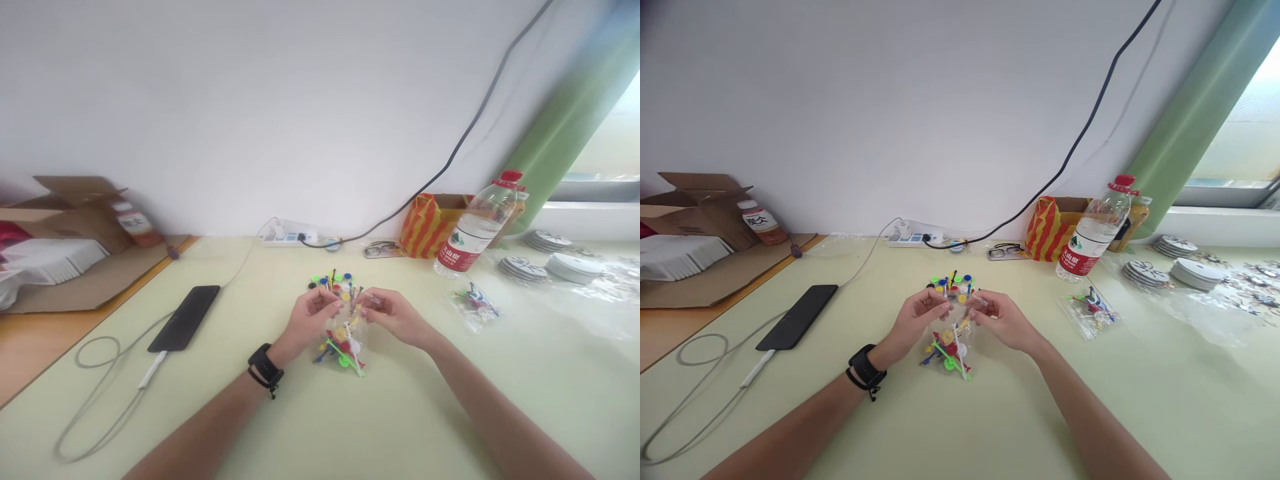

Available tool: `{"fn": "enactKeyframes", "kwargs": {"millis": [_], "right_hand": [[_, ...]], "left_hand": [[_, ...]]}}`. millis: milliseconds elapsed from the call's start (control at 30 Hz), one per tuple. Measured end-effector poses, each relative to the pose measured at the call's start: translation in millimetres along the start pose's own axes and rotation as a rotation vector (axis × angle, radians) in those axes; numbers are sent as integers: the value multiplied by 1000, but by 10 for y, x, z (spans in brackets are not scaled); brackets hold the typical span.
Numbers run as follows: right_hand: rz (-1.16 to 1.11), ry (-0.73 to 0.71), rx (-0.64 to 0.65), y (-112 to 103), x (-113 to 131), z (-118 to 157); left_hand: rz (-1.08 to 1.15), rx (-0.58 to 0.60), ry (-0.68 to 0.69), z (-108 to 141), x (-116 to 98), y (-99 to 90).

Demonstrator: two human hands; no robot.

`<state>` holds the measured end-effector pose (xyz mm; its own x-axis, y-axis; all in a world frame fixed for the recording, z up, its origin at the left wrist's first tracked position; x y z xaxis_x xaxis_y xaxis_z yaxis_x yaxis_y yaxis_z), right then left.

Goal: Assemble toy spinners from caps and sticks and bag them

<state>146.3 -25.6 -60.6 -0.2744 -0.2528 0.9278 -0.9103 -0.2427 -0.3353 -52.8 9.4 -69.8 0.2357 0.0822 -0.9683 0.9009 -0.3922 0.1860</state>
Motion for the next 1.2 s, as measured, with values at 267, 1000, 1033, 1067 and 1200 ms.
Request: {"fn": "enactKeyframes", "kwargs": {"millis": [267, 1000, 1033, 1067, 1200], "right_hand": [[-114, 46, -180, -81, -56, -13], [-299, 37, -154, -27, -191, -21], [-298, 22, -152, -23, -172, -19], [-284, 6, -150, -18, -146, -16], [-145, -1, -176, 15, -62, -9]], "left_hand": [[-15, 116, -28, -119, -51, -228], [194, 99, -107, -105, -26, -250], [201, 95, -95, -105, -27, -239], [199, 85, -79, -104, -29, -227], [60, -18, -11, -88, -20, -202]]}}
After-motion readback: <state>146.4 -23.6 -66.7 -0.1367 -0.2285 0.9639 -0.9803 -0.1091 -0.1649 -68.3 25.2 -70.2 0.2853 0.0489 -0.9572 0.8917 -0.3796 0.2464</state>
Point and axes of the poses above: each hand's wrist, its own z-axis away from the middle knuckle, its own y-axis out of the palm, x = y × z, the point moved 4 cm from there along -z, towards the middle knuckle, and after that the axes turned 7 degrees about z, right-handed, at the moved point
